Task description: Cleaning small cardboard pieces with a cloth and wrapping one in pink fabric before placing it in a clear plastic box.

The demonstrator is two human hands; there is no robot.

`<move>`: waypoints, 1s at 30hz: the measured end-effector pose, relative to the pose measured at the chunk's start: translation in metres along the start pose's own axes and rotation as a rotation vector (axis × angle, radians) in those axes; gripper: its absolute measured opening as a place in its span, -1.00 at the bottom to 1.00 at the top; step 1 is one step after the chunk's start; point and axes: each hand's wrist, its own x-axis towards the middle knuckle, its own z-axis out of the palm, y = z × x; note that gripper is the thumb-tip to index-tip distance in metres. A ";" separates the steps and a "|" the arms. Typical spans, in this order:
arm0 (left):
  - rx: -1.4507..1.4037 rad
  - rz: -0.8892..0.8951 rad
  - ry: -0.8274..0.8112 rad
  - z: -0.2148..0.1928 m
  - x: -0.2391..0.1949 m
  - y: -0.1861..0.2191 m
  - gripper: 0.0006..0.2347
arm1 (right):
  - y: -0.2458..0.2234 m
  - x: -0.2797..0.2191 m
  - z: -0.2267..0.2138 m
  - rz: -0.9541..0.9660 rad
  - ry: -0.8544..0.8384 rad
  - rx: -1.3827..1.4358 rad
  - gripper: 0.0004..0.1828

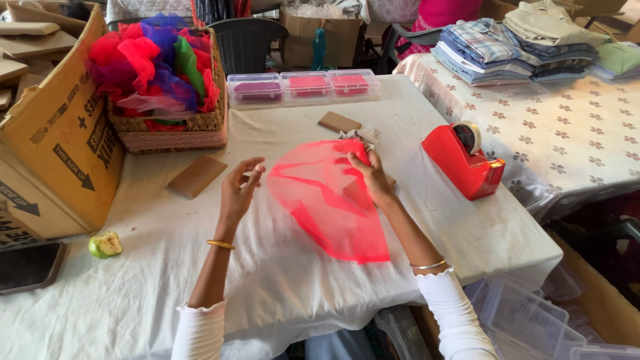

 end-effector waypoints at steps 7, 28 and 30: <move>0.351 0.091 0.087 0.010 -0.001 -0.033 -0.34 | -0.016 -0.021 0.028 0.034 -0.198 0.132 -0.59; -0.463 -0.174 -0.333 -0.033 -0.014 0.020 -0.65 | -0.017 0.007 -0.051 -0.027 -0.668 0.953 -0.62; -0.514 -0.260 -0.585 -0.035 -0.013 0.011 -0.66 | -0.008 0.009 -0.067 -0.125 -0.932 0.852 -0.50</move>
